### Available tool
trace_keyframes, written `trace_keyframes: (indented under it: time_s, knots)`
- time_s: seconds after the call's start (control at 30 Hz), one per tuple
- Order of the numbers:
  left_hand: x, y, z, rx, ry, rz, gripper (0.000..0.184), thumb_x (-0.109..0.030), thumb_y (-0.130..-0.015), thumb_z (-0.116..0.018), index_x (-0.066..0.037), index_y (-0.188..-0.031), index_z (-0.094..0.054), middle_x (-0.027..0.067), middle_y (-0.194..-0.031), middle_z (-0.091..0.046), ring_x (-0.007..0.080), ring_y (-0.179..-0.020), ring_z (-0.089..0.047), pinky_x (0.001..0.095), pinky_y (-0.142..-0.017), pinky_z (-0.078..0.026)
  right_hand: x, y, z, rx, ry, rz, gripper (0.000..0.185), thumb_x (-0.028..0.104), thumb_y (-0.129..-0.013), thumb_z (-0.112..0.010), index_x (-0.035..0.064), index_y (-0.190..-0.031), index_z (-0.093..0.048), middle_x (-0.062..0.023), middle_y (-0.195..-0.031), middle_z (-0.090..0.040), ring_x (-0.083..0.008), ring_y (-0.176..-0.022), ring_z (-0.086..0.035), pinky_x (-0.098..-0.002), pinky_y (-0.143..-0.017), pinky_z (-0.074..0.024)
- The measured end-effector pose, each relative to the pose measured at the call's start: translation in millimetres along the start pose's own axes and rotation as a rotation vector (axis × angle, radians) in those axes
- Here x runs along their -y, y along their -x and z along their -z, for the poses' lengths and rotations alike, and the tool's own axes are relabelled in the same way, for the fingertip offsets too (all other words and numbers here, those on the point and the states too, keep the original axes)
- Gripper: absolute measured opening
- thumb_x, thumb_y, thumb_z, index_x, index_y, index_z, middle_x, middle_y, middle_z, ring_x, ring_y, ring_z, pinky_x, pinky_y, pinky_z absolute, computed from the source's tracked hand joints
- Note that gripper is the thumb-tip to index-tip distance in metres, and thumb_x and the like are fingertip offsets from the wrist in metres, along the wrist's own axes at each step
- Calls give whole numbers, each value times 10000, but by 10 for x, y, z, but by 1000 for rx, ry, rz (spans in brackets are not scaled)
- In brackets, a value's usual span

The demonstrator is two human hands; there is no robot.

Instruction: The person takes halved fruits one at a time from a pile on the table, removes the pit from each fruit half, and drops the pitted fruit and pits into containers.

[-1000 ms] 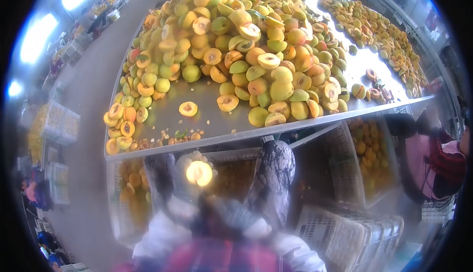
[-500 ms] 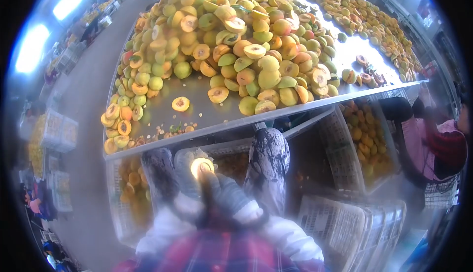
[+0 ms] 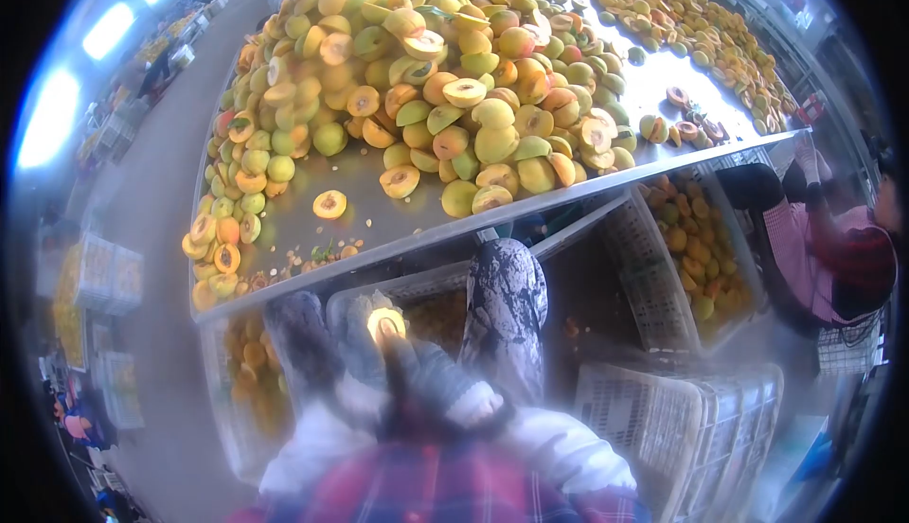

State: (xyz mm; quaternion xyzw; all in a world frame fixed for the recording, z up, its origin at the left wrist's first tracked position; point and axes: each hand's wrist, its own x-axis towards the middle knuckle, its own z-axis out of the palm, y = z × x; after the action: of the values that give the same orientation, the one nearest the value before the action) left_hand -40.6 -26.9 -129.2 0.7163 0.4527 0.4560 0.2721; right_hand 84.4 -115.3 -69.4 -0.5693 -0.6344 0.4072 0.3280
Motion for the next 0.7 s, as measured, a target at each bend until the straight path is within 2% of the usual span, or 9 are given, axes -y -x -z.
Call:
trace_keyframes:
  time_s: [0.13, 0.23, 0.3, 0.33, 0.4, 0.43, 0.5, 0.6, 0.7]
  knots:
    - [-88, -105, 31, 195, -189, -151, 260, -132, -924, -589, -6, -1149, -626, 150, -1055, -660, 276, -982, -648, 383, -870, -529, -116, 81, -68, -73, 88, 94, 753, 227, -880, -665, -79, -1453, -286, -254, -1195, -579, -382, -1062, -602, -409, -888, -506]
    - [2, -118, -53, 35, -191, -319, 211, -95, -900, -587, -22, -1090, -644, 149, -994, -656, 298, -929, -644, 389, -825, -527, -488, 85, -303, -51, 110, 53, 691, 148, -905, -626, -64, -1469, -288, -237, -1208, -577, -342, -1032, -618, -391, -865, -516]
    - [52, -139, -25, 165, -133, -217, 195, -106, -897, -586, -27, -1066, -643, 136, -951, -650, 298, -899, -637, 391, -805, -522, -793, 37, -490, -61, -1109, -202, 629, 116, -925, -596, -62, -1458, -314, -219, -1196, -590, -299, -1002, -635, -369, -833, -526]
    - [46, -148, -25, 176, -135, -213, 195, -106, -897, -586, -27, -1066, -643, 136, -951, -650, 298, -899, -637, 391, -805, -522, -774, 53, -455, -65, -1118, -209, 629, 116, -925, -596, -62, -1458, -314, -219, -1196, -590, -299, -1002, -635, -369, -833, -526]
    - [-57, -228, -27, 250, -25, -95, 178, -132, -908, -578, -25, -1036, -640, 136, -922, -642, 299, -870, -631, 400, -779, -515, -150, -77, 103, 118, -433, -280, 505, 109, -985, -521, -46, -1443, -376, -171, -1227, -609, -219, -1043, -633, -317, -873, -518]
    - [-169, -260, -55, 262, -26, -88, 178, -132, -908, -578, -25, -1036, -640, 136, -922, -642, 299, -870, -631, 400, -779, -515, -240, -69, 45, 116, -442, -290, 505, 109, -985, -521, -46, -1443, -376, -171, -1227, -609, -219, -1043, -633, -317, -873, -518]
    - [-433, -308, -143, 39, -83, -332, 344, -166, -924, -559, 72, -1169, -589, 199, -1013, -635, 305, -859, -632, 345, -755, -519, -434, -52, -93, 36, -187, -96, 417, 129, -1040, -444, -24, -1428, -430, -116, -1281, -609, -152, -1133, -597, -258, -935, -492]
    - [-514, -387, -193, -8, -122, -354, 161, -137, -870, -613, -22, -980, -640, 135, -874, -632, 300, -791, -633, 398, -691, -508, -275, -99, -110, 12, -541, -408, 382, 128, -1063, -400, -12, -1411, -469, -86, -1326, -590, -136, -1187, -564, -250, -989, -465]
    - [-341, -360, -237, 35, 10, -288, 177, -187, -885, -615, -26, -950, -647, 122, -817, -621, 304, -737, -624, 395, -661, -498, -132, -113, 236, 116, -553, -310, 383, 140, -1063, -406, -11, -1408, -473, -96, -1319, -593, -159, -1190, -569, -275, -993, -469]
